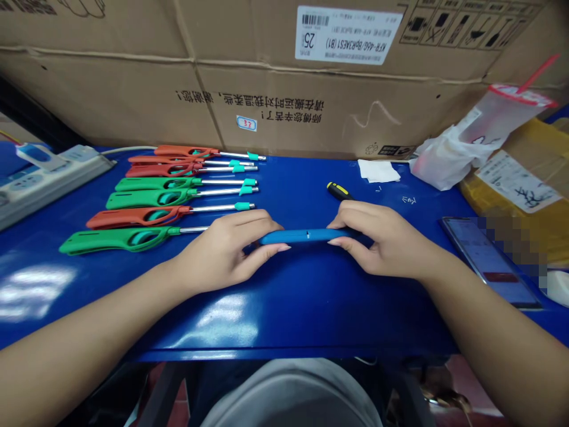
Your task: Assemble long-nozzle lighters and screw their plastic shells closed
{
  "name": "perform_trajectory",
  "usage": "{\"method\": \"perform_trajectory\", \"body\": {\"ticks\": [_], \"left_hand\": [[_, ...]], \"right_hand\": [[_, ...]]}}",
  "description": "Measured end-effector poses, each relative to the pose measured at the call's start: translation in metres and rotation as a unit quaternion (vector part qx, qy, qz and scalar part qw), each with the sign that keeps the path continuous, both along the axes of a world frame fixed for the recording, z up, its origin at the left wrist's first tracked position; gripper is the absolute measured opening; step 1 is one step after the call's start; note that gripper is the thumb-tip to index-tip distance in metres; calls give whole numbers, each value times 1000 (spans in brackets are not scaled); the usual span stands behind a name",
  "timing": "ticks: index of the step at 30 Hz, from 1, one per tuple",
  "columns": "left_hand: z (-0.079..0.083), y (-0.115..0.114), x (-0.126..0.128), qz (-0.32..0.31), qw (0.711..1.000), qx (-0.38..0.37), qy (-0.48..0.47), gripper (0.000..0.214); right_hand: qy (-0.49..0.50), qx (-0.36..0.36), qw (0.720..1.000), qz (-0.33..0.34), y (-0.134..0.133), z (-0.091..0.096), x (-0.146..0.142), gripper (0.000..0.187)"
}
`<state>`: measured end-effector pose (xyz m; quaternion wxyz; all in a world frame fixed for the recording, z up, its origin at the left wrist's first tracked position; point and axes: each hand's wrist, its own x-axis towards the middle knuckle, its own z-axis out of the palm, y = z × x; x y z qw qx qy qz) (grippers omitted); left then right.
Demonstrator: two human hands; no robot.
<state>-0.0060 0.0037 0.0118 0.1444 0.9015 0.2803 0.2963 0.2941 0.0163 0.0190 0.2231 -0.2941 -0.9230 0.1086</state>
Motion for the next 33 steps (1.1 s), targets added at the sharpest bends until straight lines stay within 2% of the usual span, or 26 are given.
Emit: {"method": "perform_trajectory", "body": {"ticks": [2,4,7,9,11,13,15,16,18,20,21,24,26,27,29,33], "left_hand": [[0,-3,4,34,997,-57,-34,19],[0,-5,10,78,979,-172,-83,24],[0,-6,18,119,905,-371,-171,38],[0,-5,22,127,852,-457,-222,40],[1,-5,23,135,803,-516,-266,34],[1,-5,23,142,757,-564,-299,30],[0,-5,23,138,727,-597,-309,29],[0,-5,23,131,723,-605,-307,30],[-3,-6,24,114,737,-599,-291,35],[-6,-7,24,98,779,-566,-254,44],[-7,-8,24,93,809,-533,-229,48],[-14,-8,20,80,926,-347,-128,44],[-19,-7,14,51,978,-192,-68,35],[-21,-6,12,33,987,-146,-54,36],[-25,-4,8,12,994,-103,-37,37],[-27,-1,7,5,994,-104,-45,36]], "right_hand": [[25,-7,1000,-3,1,0,-1,10],[54,-5,998,-14,2,-2,-2,14],[51,5,998,-33,3,-6,-4,27],[1,21,999,-38,2,-8,-6,37],[-61,59,996,-31,0,-9,-9,49],[-99,104,989,-27,-2,-9,-11,51],[-109,132,985,-29,-4,-9,-13,47],[-107,137,984,-32,-4,-9,-13,45],[-101,132,985,-34,-5,-8,-13,43],[-95,110,989,-33,-6,-7,-13,41],[-92,95,991,-31,-6,-7,-13,40],[-87,47,995,-23,-6,-5,-12,40],[-87,16,996,-18,-6,-4,-8,42],[-87,1,996,-19,-4,-3,-6,43],[-95,-29,995,-26,-1,-1,1,43],[-119,-83,989,-30,5,6,10,29]]}}
